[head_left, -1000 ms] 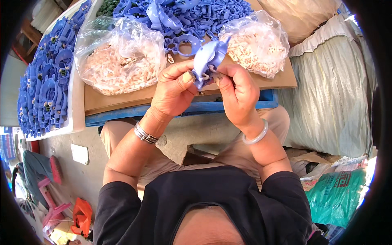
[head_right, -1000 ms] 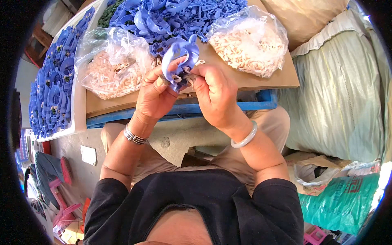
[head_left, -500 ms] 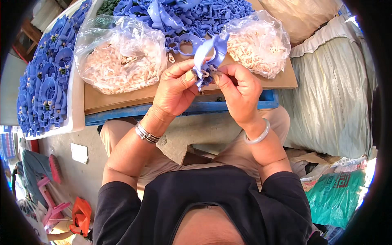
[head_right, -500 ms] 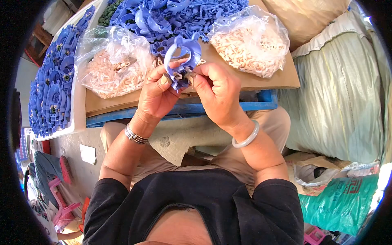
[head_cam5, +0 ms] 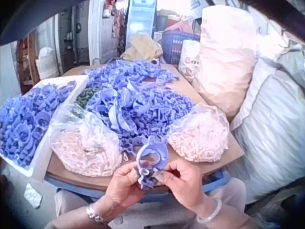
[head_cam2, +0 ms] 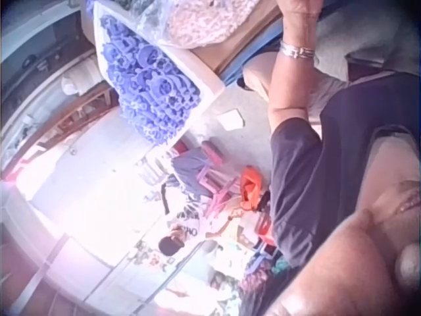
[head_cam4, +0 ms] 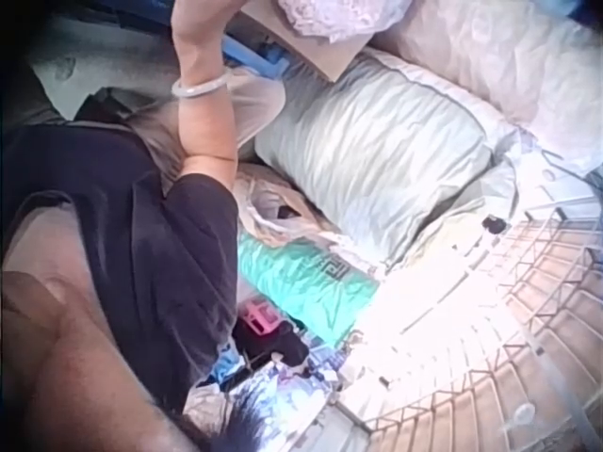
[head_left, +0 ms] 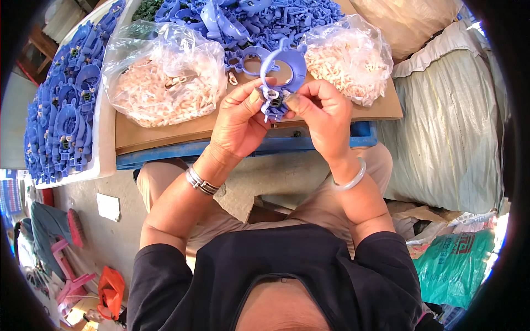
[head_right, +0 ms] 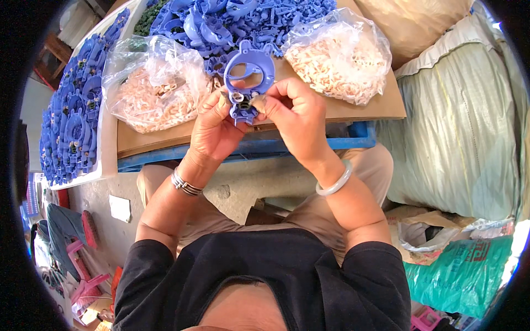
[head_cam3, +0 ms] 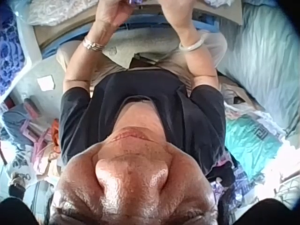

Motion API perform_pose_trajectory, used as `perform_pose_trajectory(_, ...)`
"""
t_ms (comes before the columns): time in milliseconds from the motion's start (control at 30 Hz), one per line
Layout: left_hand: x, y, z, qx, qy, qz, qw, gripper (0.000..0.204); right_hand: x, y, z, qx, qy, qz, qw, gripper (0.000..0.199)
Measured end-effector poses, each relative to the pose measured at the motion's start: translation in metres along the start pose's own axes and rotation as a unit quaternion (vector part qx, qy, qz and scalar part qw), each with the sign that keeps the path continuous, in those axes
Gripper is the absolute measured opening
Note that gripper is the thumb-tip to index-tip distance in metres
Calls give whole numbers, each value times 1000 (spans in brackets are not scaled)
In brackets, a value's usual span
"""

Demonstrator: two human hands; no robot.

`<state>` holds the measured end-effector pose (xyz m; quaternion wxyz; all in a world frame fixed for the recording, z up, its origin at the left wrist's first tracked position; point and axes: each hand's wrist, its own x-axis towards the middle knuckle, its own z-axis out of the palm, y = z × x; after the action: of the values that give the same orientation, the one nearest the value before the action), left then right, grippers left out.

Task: Manually assembling small plastic components into a larger blue plastic base unit.

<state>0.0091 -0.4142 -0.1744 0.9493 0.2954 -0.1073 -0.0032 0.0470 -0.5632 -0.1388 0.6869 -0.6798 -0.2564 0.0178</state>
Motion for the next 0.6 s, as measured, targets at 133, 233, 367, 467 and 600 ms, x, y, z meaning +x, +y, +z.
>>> perform_pose_trajectory(133,2,-1,0,-113,27,-30,993,31,7,2,-9,201,23,86,976,13)
perform_pose_trajectory(233,3,-2,-1,-136,8,-59,989,28,12,0,-4,166,8,66,984,34)
perform_pose_trajectory(367,2,0,-1,-122,26,-85,988,23,12,0,-3,139,-29,39,989,57)
perform_pose_trajectory(467,2,0,-1,-82,41,-85,992,22,11,6,-5,113,-42,11,993,60)
perform_pose_trajectory(600,2,-2,1,-79,45,-85,992,23,13,6,-9,123,-44,35,991,62)
